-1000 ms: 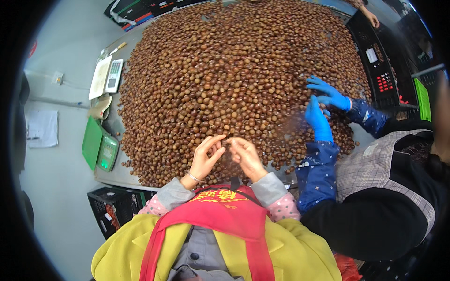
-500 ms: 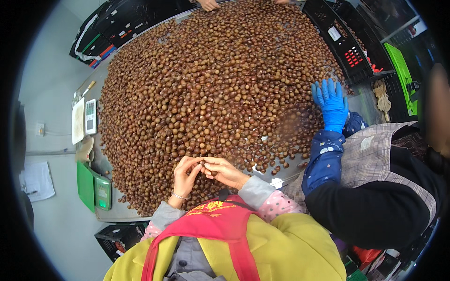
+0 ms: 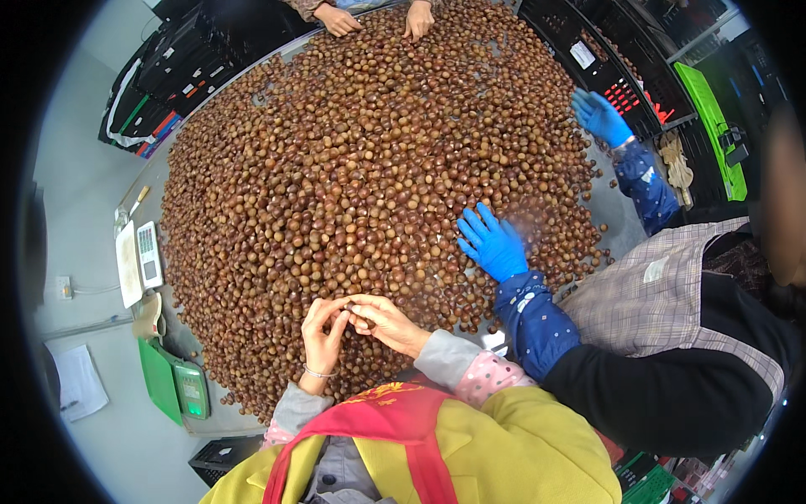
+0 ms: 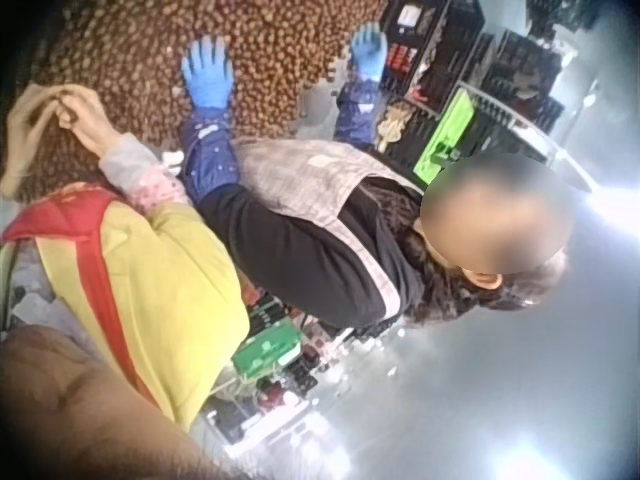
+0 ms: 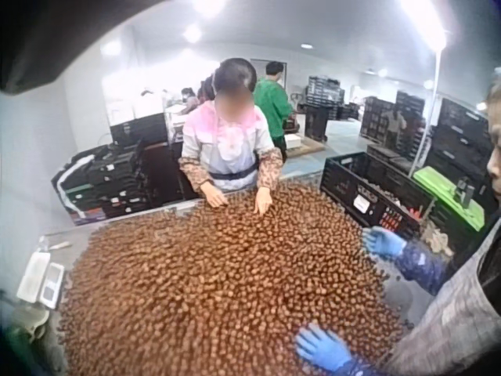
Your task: The person sorts a large pile of chestnuts on a metal table by hand, picking up individual nuts and moving them across the surface. Another worker wearing blue gloves also sorts chestnuts nearby. The camera wearer repeatedly picks, inspects, and places chestnuts without using tools.
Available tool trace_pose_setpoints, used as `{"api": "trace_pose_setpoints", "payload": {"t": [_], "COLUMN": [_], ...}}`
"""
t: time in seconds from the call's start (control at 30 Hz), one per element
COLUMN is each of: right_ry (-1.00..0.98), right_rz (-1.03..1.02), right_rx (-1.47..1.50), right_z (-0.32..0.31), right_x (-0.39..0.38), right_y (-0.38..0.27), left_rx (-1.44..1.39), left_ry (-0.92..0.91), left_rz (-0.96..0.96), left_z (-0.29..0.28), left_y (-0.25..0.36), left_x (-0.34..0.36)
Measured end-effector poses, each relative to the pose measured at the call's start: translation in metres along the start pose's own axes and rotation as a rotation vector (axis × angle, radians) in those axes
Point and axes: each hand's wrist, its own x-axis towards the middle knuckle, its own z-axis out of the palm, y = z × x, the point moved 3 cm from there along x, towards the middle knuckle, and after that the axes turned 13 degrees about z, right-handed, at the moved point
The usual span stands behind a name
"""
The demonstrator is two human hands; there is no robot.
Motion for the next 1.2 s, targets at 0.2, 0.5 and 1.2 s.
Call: {"api": "trace_pose_setpoints", "payload": {"t": [0.2, 0.5, 1.2], "right_ry": [0.022, -0.039, 0.817], "right_rz": [-0.042, -0.255, -0.936], "right_rx": [-0.025, 0.008, -1.168], "right_z": [0.01, 0.018, 0.001], "right_x": [0.033, 0.07, 0.114], "right_y": [-0.027, -0.117, -0.152], "left_rx": [0.005, 0.084, 0.284], "left_ry": [0.055, 0.168, 0.346], "left_rz": [0.039, 0.028, 0.165], "left_z": [-0.009, -0.022, -0.116], "left_y": [-0.014, -0.034, -0.065], "left_x": [0.035, 0.074, 0.137]}}
